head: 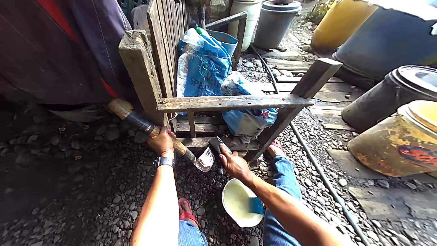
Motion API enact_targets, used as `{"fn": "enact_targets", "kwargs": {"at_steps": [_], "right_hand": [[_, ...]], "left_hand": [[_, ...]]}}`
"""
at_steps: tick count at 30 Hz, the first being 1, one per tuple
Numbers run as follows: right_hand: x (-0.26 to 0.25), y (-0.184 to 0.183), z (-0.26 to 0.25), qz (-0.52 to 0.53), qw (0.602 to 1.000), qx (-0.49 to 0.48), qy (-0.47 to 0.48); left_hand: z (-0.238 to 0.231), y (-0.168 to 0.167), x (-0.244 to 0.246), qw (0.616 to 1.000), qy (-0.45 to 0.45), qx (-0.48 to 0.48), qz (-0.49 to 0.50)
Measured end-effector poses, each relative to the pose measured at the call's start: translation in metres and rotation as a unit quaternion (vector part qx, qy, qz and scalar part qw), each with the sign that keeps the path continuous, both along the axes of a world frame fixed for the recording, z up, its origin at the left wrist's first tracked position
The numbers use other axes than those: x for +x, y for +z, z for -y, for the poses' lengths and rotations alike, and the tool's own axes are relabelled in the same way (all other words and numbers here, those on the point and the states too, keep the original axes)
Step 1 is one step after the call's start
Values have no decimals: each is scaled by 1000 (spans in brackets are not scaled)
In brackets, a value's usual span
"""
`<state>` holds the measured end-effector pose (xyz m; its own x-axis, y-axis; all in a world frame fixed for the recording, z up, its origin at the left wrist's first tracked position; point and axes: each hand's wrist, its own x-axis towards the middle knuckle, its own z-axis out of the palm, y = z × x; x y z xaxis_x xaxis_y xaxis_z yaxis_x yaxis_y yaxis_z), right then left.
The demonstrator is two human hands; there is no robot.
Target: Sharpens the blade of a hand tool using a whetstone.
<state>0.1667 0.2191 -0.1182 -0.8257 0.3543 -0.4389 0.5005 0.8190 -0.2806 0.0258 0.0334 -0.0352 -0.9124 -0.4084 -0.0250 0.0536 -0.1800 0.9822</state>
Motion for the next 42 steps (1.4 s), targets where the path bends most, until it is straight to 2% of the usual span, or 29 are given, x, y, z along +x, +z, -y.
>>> {"fn": "enact_targets", "kwargs": {"at_steps": [6, 11, 17, 22, 28, 33, 38, 40, 42], "right_hand": [[-38, 10, -13, -17, 997, -27, -69], [-1, -1, -4, -13, 1000, 0, -8], [-42, 17, -13, -6, 997, -36, -70], [-3, 6, -9, -8, 1000, -3, 5], [-42, 19, -14, 6, 998, -33, -49], [-4, 10, -8, -4, 999, -11, 42], [-49, 26, -19, 15, 999, -39, -34], [-36, 19, -12, -2, 999, -36, -19], [-11, 11, -6, -10, 999, -30, 37]], "left_hand": [[1, -3, 0, 1000, -2, 3, -12], [0, 0, -2, 1000, -3, 5, -15], [-1, 0, 0, 1000, 2, 6, -20], [-1, -1, 0, 999, 1, 20, -28], [-4, 3, 2, 1000, 3, 6, -15], [-3, -1, -3, 1000, 8, 12, -20], [-1, -2, -1, 1000, 7, -5, -18], [-2, -3, -2, 1000, 9, -6, -18], [-3, -3, -3, 1000, 8, -2, -22]]}}
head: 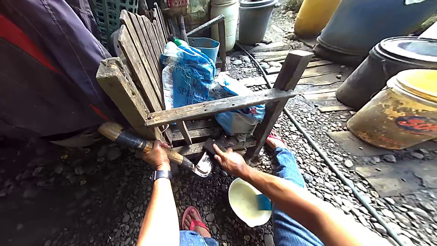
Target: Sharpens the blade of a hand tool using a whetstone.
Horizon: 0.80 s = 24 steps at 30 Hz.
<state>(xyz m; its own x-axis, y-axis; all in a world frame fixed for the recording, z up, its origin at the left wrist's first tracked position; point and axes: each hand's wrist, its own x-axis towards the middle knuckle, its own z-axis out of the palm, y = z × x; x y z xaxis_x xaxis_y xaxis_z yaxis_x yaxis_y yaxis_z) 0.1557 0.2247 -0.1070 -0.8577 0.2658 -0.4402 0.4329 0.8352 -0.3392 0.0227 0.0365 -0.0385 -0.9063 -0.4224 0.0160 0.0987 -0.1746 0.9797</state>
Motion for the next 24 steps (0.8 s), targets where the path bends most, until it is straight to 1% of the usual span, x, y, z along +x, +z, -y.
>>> {"fn": "enact_targets", "kwargs": {"at_steps": [2, 3, 4, 6, 8, 9, 12, 13, 14, 17, 19, 21, 23, 24], "right_hand": [[10, -1, -1, 4, 1000, 4, 30], [6, 0, -6, -5, 1000, 1, 23], [-2, 1, -12, -12, 1000, -2, 4], [-25, 9, -16, 7, 999, -12, -47], [-29, 7, -9, 9, 998, -15, -66], [-20, 3, -4, 1, 998, -19, -55], [20, -9, 10, -14, 999, -26, 37], [25, -10, 10, -15, 998, -25, 50], [22, -12, 6, -19, 999, -21, 43], [-14, -4, -10, -18, 998, -27, -56], [-27, 0, -9, -7, 995, -35, -97], [-8, -9, 2, -21, 996, -34, -77], [20, -20, 16, -32, 999, -27, -14], [28, -22, 18, -26, 999, -21, 2]], "left_hand": [[2, -1, -1, 1000, -2, 0, -5], [2, -3, -1, 1000, -4, -3, -10], [1, -4, -1, 1000, -5, -7, -11], [1, -3, 0, 1000, -2, -13, -6], [0, 0, 1, 1000, 3, -13, 5], [-2, 2, 2, 1000, 5, -11, 12], [-4, 7, 4, 1000, 13, -10, 25], [-4, 7, 4, 1000, 12, -11, 25], [-4, 5, 4, 1000, 11, -12, 22], [-1, 1, 3, 1000, 6, -13, 10], [0, 2, 3, 1000, 4, -12, 6], [-1, 2, 4, 1000, 5, -12, 12], [-2, 4, 4, 1000, 9, -12, 15], [-2, 4, 5, 1000, 9, -11, 15]]}}
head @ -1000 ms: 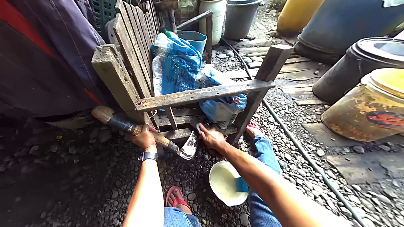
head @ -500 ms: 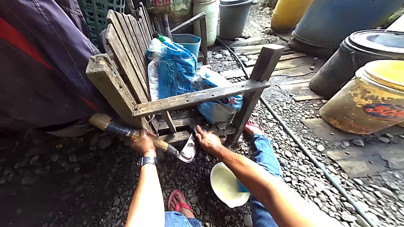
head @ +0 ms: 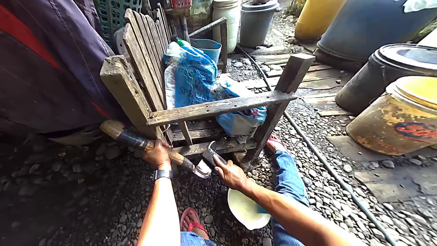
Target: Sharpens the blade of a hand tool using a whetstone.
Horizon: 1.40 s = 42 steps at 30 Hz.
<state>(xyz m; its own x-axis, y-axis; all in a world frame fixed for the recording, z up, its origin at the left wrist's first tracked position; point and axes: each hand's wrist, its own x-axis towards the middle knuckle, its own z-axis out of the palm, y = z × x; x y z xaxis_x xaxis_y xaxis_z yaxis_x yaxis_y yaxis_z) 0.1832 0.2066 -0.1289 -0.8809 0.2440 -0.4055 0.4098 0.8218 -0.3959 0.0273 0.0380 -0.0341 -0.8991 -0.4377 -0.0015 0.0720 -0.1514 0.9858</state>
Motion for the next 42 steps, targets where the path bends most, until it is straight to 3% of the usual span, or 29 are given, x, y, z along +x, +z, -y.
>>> {"fn": "enact_targets", "kwargs": {"at_steps": [7, 12, 18, 24, 30, 36, 40, 42], "right_hand": [[-49, 20, -16, 23, 991, -12, -128], [-1, -1, 5, 0, 1000, 5, 3], [-56, 23, -18, 31, 993, 0, -118], [6, 4, 19, -1, 1000, -15, 27], [-52, 24, -12, 37, 992, 16, -121], [-4, 7, 9, 6, 1000, 10, -2], [-49, 21, -14, 33, 991, 1, -127], [-48, 17, -6, 25, 988, -3, -150]], "left_hand": [[2, 1, 2, 1000, -8, -2, -6], [1, 3, 2, 1000, -1, -2, 8], [3, 1, 0, 1000, -6, 6, -2], [1, 6, 0, 1000, -6, -7, 21], [2, 5, 1, 1000, -9, -1, 19], [0, 8, 3, 1000, -7, 2, 20], [4, 1, 0, 1000, -17, 10, 5], [4, -1, -1, 1000, -13, 12, 4]]}}
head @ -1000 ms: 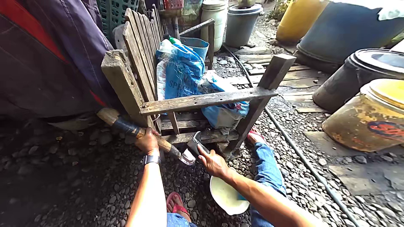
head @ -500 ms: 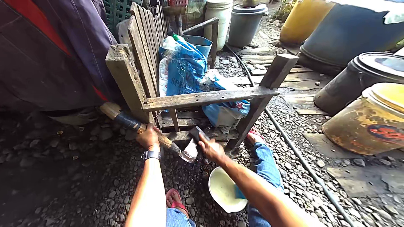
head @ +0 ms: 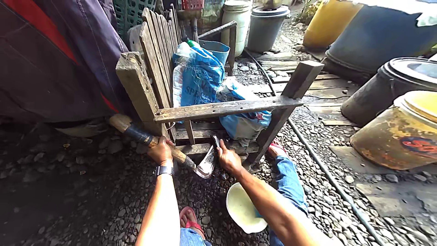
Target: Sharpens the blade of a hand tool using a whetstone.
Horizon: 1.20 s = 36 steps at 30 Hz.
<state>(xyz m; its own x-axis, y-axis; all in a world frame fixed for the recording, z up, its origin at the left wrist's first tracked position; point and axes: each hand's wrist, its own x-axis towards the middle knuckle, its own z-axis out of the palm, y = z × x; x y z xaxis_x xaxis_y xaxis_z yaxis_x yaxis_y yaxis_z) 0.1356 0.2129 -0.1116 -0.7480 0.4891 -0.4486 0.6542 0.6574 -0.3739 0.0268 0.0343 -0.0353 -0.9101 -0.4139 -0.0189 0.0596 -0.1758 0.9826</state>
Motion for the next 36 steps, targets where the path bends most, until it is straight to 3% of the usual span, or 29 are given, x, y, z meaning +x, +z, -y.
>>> {"fn": "enact_targets", "kwargs": {"at_steps": [4, 10, 15, 20, 26, 31, 36], "right_hand": [[33, -15, 13, -10, 996, 27, 87], [-7, 5, -9, 1, 1000, -1, 12], [27, -8, -5, 1, 994, 40, 101], [-14, 14, -15, 18, 999, 17, 44], [32, -6, 0, 4, 994, 44, 101], [-8, 14, -11, 36, 997, 25, 61], [29, 3, -7, 17, 990, 50, 131]], "left_hand": [[1, 0, -1, 1000, 3, -7, -5], [2, -2, -1, 1000, -3, -2, -20], [2, 0, -2, 1000, -3, 6, -18], [4, 0, -1, 1000, -16, 8, -12], [8, 0, -4, 1000, -20, -2, -16], [4, 0, -3, 1000, -8, -10, -22], [5, 1, -5, 1000, -9, -6, -24]]}}
